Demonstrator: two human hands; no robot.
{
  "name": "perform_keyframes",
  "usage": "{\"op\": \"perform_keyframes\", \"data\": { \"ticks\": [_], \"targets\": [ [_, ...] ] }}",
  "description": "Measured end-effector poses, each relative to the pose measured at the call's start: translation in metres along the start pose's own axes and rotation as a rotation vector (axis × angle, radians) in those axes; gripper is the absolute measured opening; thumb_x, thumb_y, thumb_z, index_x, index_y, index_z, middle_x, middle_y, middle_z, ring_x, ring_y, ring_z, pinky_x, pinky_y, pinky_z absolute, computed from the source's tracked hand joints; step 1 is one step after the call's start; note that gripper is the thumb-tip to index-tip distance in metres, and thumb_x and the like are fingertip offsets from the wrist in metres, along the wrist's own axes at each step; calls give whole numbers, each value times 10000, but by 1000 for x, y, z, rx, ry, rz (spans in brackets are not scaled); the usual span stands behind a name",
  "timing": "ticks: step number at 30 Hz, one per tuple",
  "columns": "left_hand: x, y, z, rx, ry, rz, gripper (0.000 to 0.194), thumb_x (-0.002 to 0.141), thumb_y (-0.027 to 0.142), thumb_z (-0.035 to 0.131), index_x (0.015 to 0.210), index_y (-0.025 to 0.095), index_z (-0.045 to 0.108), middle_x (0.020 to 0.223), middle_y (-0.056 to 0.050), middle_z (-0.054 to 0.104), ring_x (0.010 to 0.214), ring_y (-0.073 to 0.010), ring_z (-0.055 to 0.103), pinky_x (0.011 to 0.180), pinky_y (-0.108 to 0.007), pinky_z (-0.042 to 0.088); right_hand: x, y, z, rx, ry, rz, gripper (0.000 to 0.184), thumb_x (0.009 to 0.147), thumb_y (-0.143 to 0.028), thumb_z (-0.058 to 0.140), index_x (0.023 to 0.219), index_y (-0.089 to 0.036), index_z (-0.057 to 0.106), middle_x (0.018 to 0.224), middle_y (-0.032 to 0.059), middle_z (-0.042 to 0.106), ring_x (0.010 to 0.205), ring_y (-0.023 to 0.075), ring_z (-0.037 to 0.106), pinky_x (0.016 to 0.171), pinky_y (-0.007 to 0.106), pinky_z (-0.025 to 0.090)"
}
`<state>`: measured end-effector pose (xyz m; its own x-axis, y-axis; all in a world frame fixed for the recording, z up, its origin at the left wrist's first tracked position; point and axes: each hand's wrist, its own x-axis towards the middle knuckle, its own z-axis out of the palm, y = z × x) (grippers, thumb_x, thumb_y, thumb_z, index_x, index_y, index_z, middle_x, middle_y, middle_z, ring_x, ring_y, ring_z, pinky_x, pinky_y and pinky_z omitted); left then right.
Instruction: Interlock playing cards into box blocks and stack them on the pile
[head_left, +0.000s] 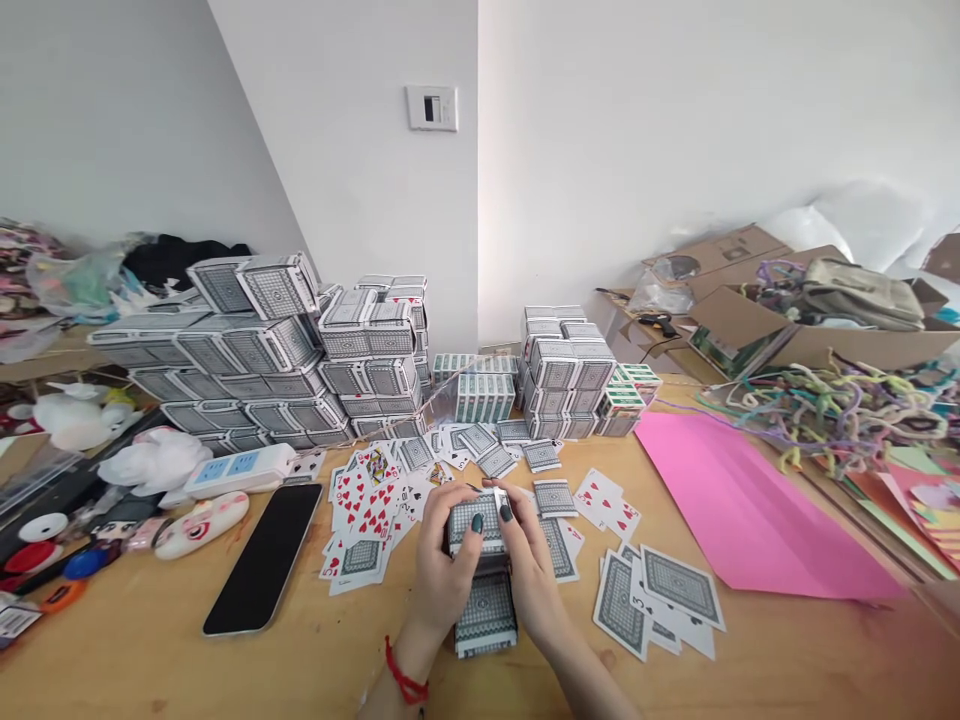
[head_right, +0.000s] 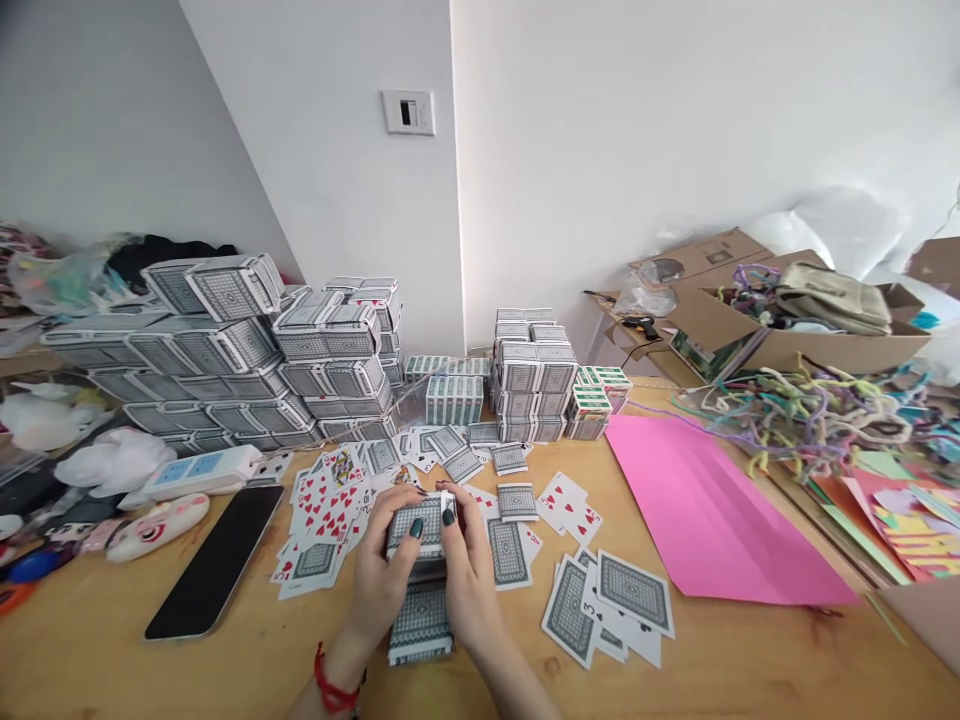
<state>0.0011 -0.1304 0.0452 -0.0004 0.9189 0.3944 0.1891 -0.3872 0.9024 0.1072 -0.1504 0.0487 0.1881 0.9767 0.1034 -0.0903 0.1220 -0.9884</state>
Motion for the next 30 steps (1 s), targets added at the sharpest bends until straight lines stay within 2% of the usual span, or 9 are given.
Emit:
{"op": "perform_keyframes", "data": {
  "ticks": [5,15,19,24,30],
  "targets": [
    [-1,-3,-1,69,17,57,230,685,114,446,869,213,541,1024,-60,528,1039,-227,471,914,-406,368,0,-3,1,-2,37,-2,260,843,-338,404,1062,-242,508,1115,33,555,1072,182,484,954,343,351],
    [-4,-13,-2,29,46,20,239,651,91,435,830,213,536,1029,-51,525,1025,-224,484,892,-389,390,1,1,2,107,93,54,242,819,-342,433,1021,-233,509,997,33,583,942,178,542,856,321,432],
    [-4,-12,-2,21,52,25,240,650,84,429,826,212,531,1037,-54,519,1026,-223,480,894,-394,386,0,-2,2,77,93,72,268,822,-337,418,1050,-236,517,1075,33,573,1000,180,523,890,325,408],
    [-3,-10,-3,40,49,17,217,655,106,431,814,215,530,1039,-56,527,1035,-229,478,909,-405,374,-2,1,1,-6,112,79,354,829,-359,413,1149,-243,508,1235,33,508,1157,197,431,994,375,312],
    [-2,-9,-2,22,38,32,249,632,82,421,808,220,530,1021,-45,531,1005,-214,489,880,-380,390,-2,3,3,-55,98,48,380,844,-347,387,1195,-244,488,1239,33,512,1161,190,433,1005,382,309]
  ]
}}
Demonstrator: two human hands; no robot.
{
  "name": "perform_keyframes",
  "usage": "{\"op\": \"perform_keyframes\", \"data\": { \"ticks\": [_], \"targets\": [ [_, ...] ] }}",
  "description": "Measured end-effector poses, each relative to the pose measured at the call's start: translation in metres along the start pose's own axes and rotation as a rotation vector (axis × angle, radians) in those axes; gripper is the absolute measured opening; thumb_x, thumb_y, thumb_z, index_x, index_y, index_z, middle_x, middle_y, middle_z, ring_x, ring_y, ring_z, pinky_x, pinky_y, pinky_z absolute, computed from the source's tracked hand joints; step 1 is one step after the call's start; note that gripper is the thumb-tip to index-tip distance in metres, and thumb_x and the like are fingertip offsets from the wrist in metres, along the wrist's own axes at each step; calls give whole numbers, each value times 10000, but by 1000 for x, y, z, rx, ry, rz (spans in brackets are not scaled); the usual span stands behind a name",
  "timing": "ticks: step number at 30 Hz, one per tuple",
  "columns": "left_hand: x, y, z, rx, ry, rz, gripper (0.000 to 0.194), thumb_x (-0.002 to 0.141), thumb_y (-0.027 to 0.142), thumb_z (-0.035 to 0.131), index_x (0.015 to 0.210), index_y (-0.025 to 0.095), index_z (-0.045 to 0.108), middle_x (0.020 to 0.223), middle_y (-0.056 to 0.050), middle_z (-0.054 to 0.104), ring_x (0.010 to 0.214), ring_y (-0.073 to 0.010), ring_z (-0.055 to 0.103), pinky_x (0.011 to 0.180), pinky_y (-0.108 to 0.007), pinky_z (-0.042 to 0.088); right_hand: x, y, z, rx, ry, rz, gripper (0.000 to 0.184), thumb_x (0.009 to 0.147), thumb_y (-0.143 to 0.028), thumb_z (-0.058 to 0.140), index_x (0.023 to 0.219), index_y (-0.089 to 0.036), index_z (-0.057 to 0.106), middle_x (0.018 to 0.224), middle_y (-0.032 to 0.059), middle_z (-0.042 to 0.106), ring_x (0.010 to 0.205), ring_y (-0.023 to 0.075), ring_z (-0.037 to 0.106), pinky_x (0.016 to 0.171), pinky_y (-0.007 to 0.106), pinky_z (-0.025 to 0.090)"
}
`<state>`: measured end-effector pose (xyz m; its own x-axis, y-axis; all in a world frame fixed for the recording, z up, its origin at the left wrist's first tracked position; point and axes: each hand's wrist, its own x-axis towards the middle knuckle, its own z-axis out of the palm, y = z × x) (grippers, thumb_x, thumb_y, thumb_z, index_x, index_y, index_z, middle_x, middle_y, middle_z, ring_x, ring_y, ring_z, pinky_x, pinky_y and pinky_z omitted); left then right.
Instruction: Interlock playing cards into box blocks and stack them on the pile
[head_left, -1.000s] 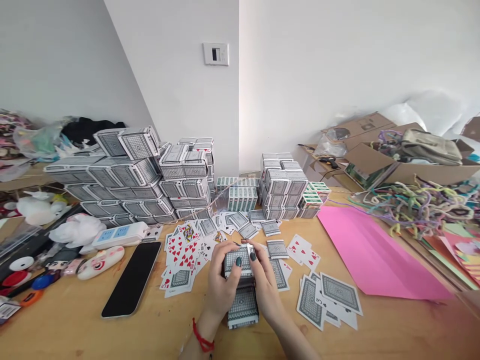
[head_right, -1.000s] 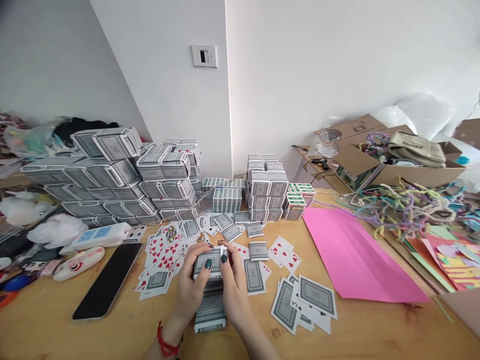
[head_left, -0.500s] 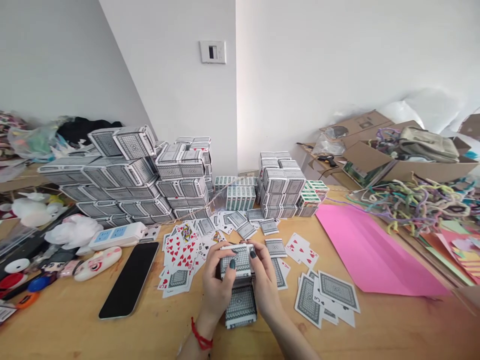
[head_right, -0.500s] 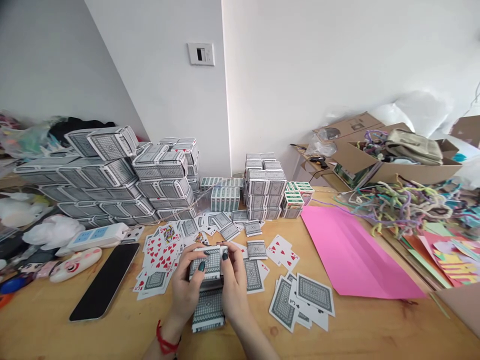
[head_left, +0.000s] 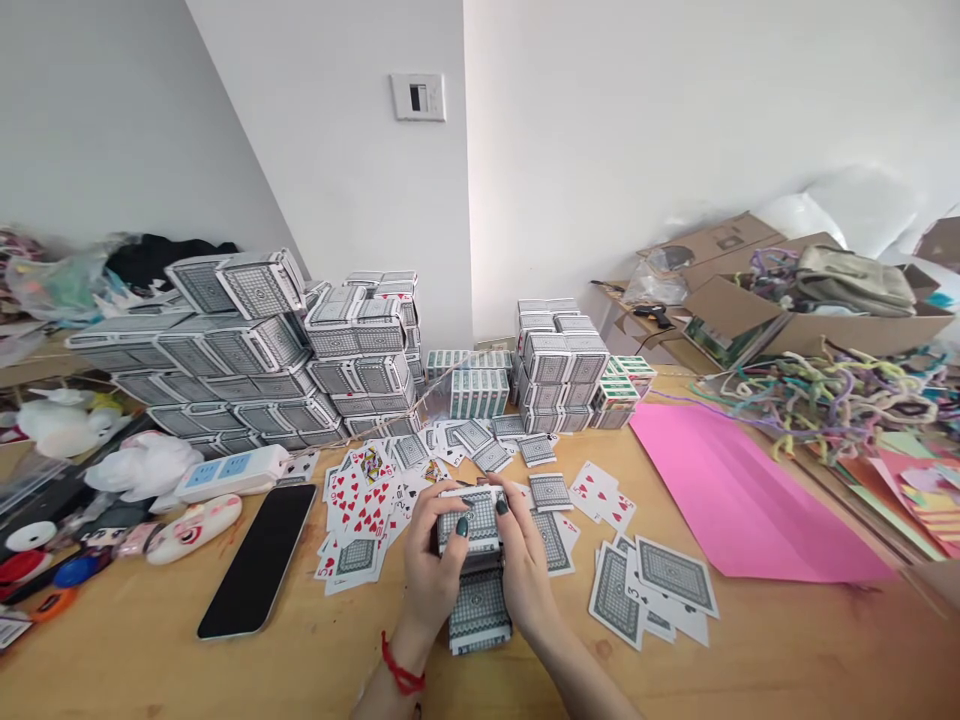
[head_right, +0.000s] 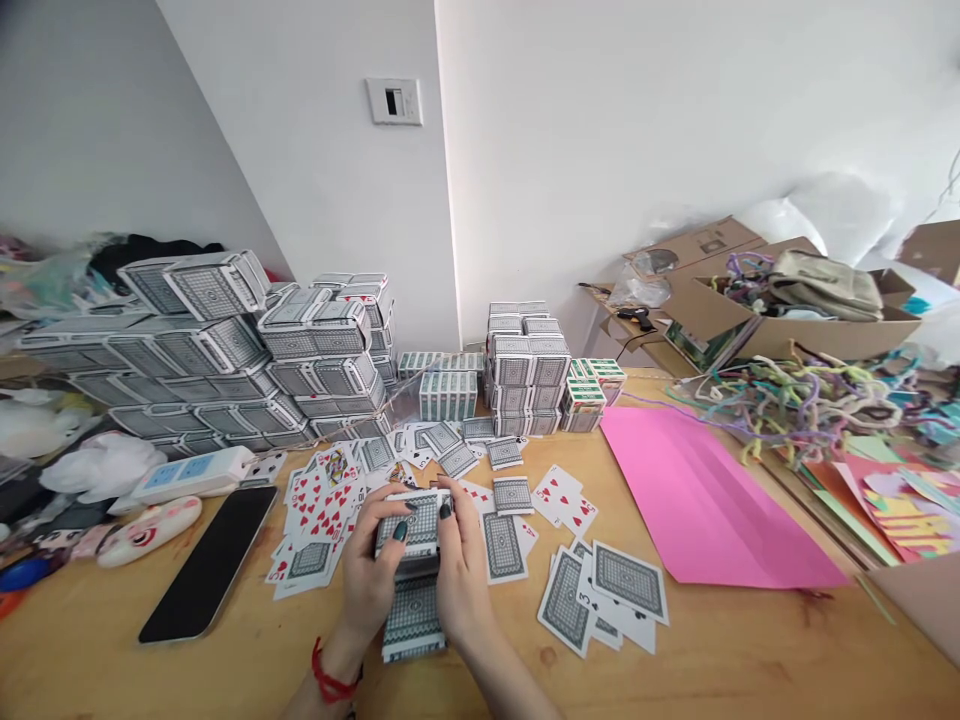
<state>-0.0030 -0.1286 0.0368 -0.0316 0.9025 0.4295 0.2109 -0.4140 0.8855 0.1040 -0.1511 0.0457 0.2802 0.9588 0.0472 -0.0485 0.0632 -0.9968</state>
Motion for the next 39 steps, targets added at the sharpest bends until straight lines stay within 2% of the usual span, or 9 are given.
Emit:
{"op": "perform_keyframes", "data": {
  "ticks": [5,9,18,24,29,31,35,39],
  "targets": [
    [2,1,0,-15,-21,6,241,627,83,410,799,215,515,1006,-48,529,1003,-217,483,875,-385,382,0,3,-1,-33,-40,0,448,859,-324,339,1296,-235,379,1319,27,432,1228,178,356,1045,390,243],
    [3,3,-1,-55,-70,-3,235,649,90,389,817,213,499,991,-53,531,1050,-225,456,900,-399,360,0,4,-3,-38,-93,-34,453,862,-318,328,1306,-235,365,1323,26,429,1241,179,339,1062,404,203],
    [2,4,0,-112,-127,-24,255,682,83,359,872,213,470,1054,-57,512,1079,-215,432,928,-391,336,-5,-5,-1,-16,-104,-114,412,905,-408,235,1242,-237,397,1267,54,462,1197,180,390,1004,362,312],
    [-1,2,-1,-162,-174,-30,275,692,75,351,904,213,458,1101,-55,475,1084,-208,423,934,-391,328,-2,-3,0,-18,-114,-111,326,907,-390,246,1150,-239,403,1207,55,471,1164,164,401,1001,347,297],
    [-1,5,0,-161,-159,-19,267,694,72,351,893,212,461,1102,-56,476,1094,-209,419,937,-385,326,-1,-3,1,30,-85,-76,300,897,-389,279,1120,-249,423,1164,44,500,1147,171,410,1002,349,285],
    [0,6,0,-161,-151,-19,255,700,81,355,893,209,463,1082,-59,486,1083,-212,429,931,-386,331,-1,-1,-1,80,-122,-43,318,887,-388,309,1147,-251,430,1196,37,491,1155,178,407,1010,356,274],
    [1,4,-1,-153,-142,-27,259,688,81,366,886,210,473,1053,-53,502,1070,-209,438,920,-375,340,0,7,-9,205,-243,-3,420,869,-399,336,1263,-261,376,1317,21,407,1231,196,329,1038,379,241],
    [1,2,-2,-151,-146,-29,260,681,81,366,880,208,475,1068,-58,494,1070,-216,436,910,-382,343,-3,12,-15,99,-249,-24,462,882,-407,322,1323,-272,310,1383,3,328,1291,184,230,1078,374,150]
  ]
}}
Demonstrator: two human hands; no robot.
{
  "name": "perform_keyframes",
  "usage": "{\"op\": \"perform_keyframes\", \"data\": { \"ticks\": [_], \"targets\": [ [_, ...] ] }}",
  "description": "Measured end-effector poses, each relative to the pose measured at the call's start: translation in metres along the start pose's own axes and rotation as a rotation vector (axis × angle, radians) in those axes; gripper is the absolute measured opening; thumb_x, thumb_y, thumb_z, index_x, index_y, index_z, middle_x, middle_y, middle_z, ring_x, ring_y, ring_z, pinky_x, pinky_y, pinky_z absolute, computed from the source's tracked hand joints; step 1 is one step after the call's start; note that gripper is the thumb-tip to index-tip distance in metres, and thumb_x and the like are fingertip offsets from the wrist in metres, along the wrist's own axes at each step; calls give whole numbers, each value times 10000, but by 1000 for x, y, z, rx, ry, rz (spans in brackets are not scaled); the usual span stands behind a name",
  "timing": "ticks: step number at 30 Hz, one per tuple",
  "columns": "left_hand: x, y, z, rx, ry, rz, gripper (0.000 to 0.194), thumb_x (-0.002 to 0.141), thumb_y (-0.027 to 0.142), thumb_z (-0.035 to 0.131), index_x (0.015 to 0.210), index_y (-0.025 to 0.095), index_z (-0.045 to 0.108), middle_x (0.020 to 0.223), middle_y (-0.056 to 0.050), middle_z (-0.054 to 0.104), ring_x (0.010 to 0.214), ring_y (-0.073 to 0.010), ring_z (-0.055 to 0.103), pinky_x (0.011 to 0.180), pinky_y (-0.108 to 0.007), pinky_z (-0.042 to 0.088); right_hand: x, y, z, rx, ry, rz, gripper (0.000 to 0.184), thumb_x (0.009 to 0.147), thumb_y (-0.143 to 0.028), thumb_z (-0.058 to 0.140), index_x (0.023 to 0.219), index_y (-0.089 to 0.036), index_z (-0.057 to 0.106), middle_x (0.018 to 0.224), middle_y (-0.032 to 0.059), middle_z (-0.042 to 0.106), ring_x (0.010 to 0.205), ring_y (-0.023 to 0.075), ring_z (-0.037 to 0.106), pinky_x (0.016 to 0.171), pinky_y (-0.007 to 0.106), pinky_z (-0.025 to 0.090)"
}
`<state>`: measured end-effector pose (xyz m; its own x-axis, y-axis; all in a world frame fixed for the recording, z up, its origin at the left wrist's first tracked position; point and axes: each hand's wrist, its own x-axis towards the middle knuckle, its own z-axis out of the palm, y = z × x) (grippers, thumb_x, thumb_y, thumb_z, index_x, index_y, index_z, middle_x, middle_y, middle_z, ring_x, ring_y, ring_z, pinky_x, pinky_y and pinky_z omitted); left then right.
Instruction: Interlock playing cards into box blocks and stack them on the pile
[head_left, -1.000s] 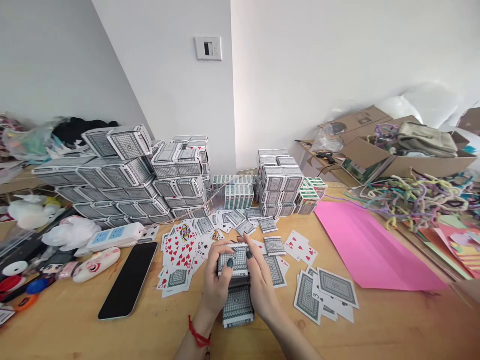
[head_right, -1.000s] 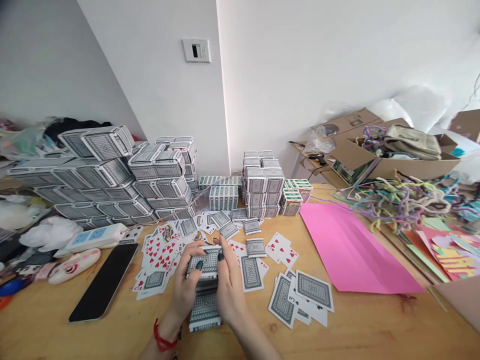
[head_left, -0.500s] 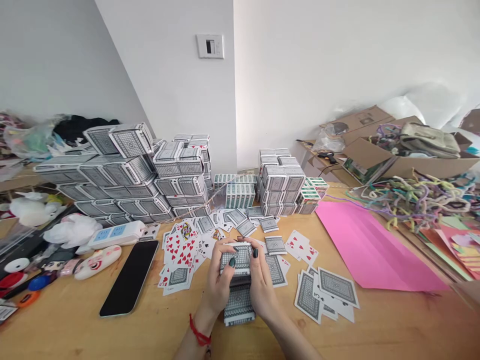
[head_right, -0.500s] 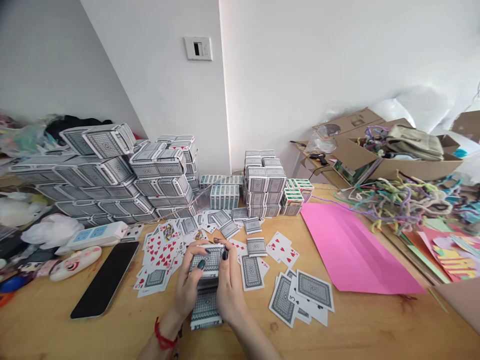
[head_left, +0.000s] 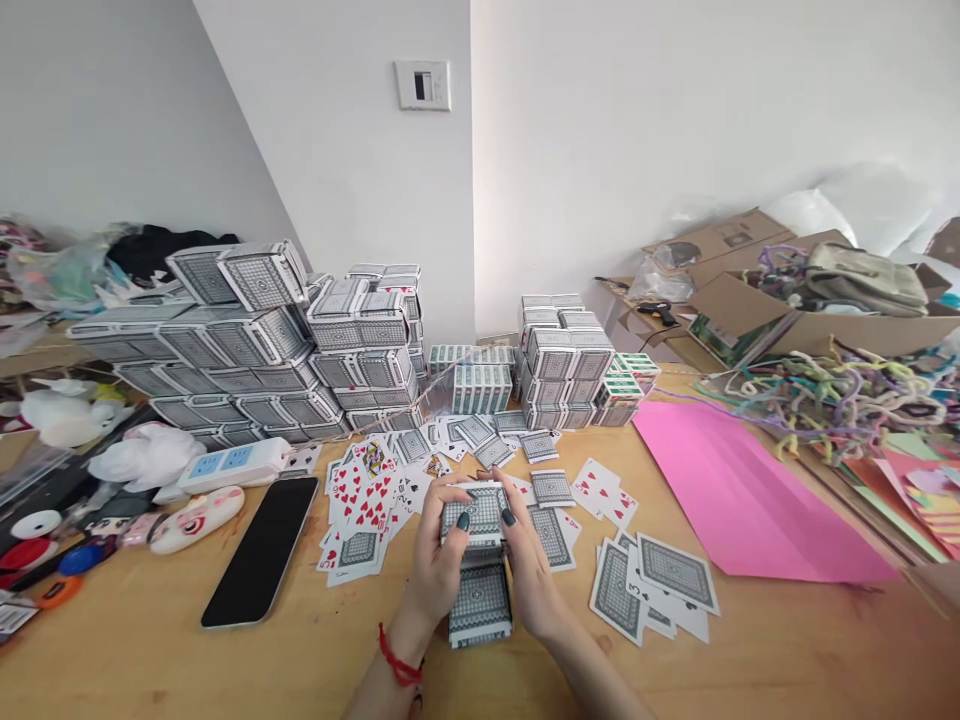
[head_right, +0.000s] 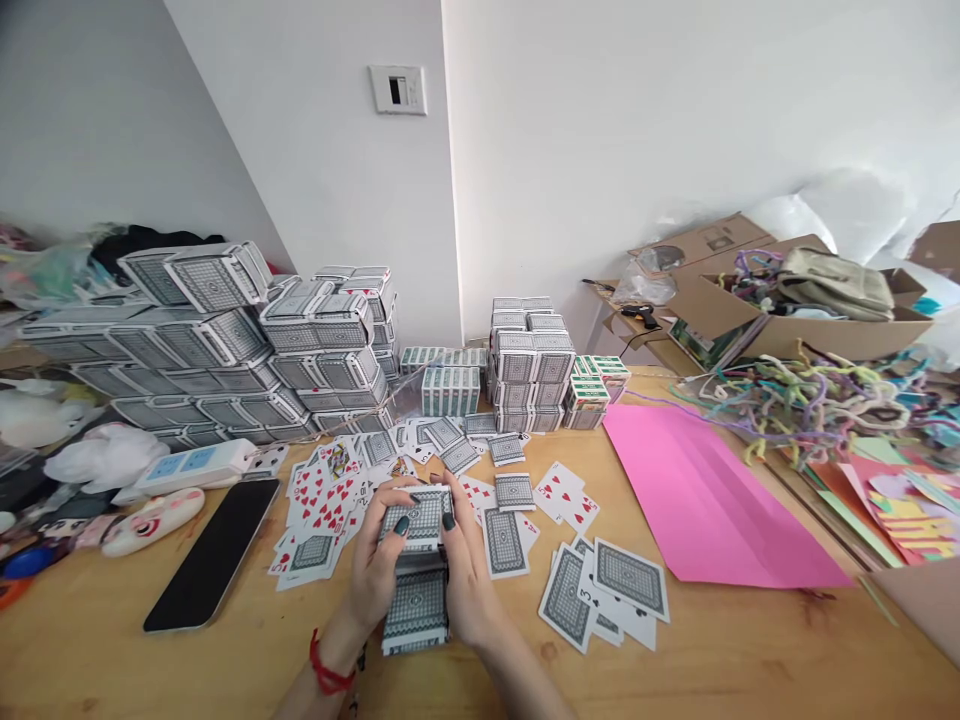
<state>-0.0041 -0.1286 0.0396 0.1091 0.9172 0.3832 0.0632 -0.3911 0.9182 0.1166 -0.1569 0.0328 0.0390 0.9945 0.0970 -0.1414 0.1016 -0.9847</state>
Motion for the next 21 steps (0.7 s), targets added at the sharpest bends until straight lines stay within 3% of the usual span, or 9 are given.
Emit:
{"op": "perform_keyframes", "data": {
  "ticks": [11,16,21],
  "targets": [
    [-3,-4,1,25,-6,0,248,696,95,359,891,213,456,1067,-56,482,1062,-210,432,902,-387,345,-5,1,9,-253,121,-81,472,902,-397,251,1359,-281,228,1422,-8,254,1309,184,192,1091,399,109],
    [-1,-1,2,53,6,24,242,696,99,357,885,214,453,1038,-60,489,1063,-211,429,904,-400,349,-6,4,8,-269,69,-54,485,902,-421,221,1364,-275,201,1448,-10,176,1331,183,89,1091,430,41],
    [-1,-1,2,54,-5,10,237,698,108,362,886,215,459,1052,-60,495,1074,-211,431,899,-395,357,-8,5,6,-183,22,-73,538,881,-485,240,1368,-264,189,1449,11,180,1325,198,129,1089,428,83]
  ]
}}
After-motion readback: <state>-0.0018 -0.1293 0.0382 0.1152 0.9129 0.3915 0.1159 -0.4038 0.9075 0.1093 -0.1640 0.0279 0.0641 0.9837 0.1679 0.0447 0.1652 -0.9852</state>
